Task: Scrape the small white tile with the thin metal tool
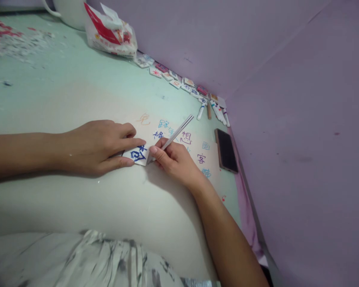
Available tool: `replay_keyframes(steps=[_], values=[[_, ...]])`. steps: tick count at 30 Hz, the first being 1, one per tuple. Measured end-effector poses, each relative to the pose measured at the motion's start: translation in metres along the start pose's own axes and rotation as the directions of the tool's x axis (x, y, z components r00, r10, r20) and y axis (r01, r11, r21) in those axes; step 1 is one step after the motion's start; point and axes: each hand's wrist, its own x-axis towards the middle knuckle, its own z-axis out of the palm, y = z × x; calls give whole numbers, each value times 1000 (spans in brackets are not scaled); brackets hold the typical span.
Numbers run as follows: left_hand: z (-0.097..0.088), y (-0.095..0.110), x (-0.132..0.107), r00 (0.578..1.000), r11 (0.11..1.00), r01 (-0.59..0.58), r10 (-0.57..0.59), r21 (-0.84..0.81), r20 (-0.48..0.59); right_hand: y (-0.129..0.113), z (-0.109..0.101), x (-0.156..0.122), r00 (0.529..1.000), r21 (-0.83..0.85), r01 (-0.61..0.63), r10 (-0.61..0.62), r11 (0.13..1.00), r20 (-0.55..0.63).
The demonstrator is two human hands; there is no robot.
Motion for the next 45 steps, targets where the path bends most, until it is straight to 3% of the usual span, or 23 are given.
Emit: replay_keyframes(steps=[45], values=[[-1,-1,-1,1000,1000,-9,9,-8,-6,-3,1,0,1000,-39,-9,9,999,-3]])
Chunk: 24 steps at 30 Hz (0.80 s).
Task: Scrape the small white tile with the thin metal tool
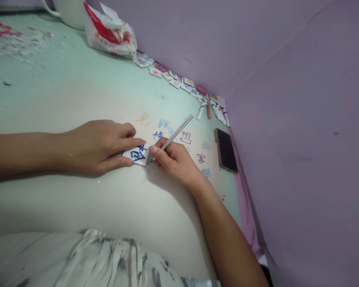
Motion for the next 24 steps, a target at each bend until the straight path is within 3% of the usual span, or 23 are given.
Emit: replay_keyframes(steps=[24], values=[[0,0,-1,1000,1000,8,-8,-14,6,2,-1,0,1000,11,0,0,1000,2]])
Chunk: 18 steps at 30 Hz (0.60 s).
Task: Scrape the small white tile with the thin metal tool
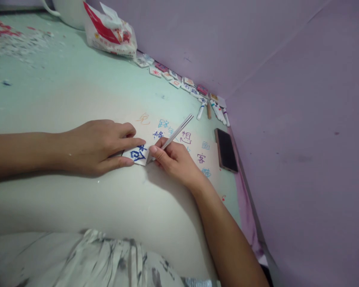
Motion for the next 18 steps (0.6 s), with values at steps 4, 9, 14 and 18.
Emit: replay_keyframes(steps=[4,9,14,18], values=[[1,0,0,1000,1000,-2,2,-18,-17,0,0,0,1000,4,-2,2,1000,3],[0,0,0,1000,1000,-6,6,-3,-4,0,0,0,1000,2,10,-10,1000,1],[0,0,0,1000,1000,5,-5,0,2,1,1,0,1000,18,-2,2,1000,2],[1,0,0,1000,1000,-8,8,0,-5,2,0,0,1000,17,-3,3,1000,1]])
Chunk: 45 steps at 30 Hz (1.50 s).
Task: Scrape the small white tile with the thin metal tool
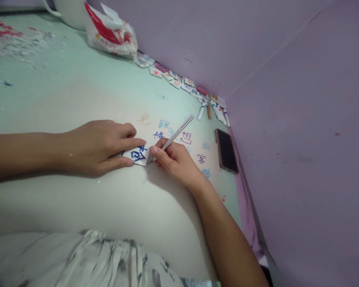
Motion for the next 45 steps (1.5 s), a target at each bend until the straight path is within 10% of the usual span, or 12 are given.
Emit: replay_keyframes(steps=[45], values=[[0,0,0,1000,1000,9,-9,-15,-2,-2,0,0,1000,-5,-7,7,1000,3]])
